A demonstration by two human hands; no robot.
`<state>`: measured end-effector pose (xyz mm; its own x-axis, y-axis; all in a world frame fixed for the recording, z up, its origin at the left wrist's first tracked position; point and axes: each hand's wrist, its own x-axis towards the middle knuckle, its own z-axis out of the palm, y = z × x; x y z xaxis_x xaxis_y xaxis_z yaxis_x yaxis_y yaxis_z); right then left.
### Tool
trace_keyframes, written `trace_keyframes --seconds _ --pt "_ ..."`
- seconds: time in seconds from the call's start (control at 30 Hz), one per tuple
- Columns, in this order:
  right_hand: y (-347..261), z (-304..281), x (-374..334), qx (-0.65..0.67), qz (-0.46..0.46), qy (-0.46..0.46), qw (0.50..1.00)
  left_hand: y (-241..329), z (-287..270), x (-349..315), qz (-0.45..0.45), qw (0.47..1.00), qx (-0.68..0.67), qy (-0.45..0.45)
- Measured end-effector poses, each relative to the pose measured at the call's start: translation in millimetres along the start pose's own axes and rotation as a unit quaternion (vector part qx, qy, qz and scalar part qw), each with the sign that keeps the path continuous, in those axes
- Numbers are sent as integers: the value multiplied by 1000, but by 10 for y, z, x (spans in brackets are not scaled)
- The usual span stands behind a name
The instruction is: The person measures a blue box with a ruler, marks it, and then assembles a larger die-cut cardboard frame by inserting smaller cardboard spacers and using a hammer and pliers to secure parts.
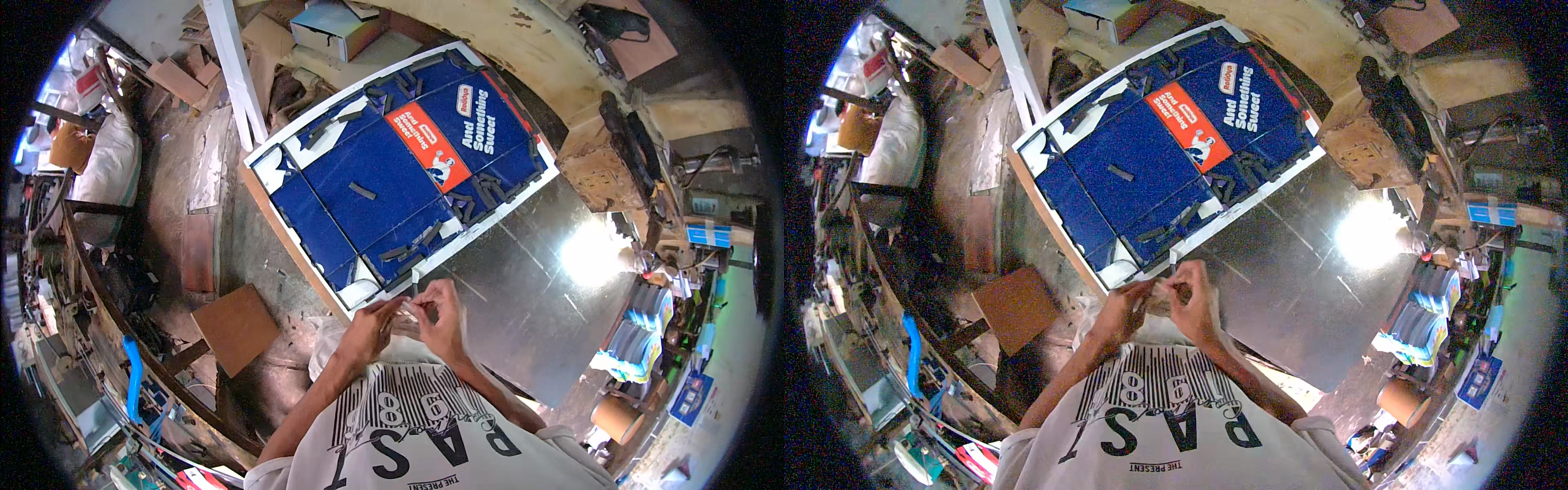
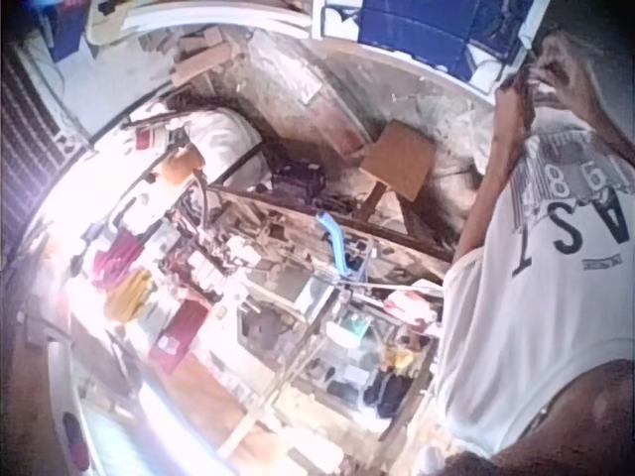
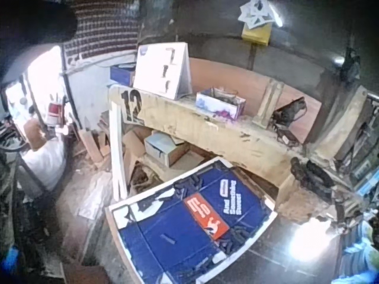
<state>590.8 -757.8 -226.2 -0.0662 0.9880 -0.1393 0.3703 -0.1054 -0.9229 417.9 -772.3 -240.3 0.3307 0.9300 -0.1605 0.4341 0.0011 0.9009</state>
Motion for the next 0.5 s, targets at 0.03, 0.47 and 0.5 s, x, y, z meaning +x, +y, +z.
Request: trace_keyframes --seconds 0.03,0.47,0.5 --pt "-6 24 17 -7 -30 -18 999 -44 -7 21 6 999 32 8" --pt "355 105 359 -41 58 -7 997 37 -132 0 -183 929 238 215" --pt "381 111 352 -12 58 4 998 -12 -166 -74 -213 917 252 224"
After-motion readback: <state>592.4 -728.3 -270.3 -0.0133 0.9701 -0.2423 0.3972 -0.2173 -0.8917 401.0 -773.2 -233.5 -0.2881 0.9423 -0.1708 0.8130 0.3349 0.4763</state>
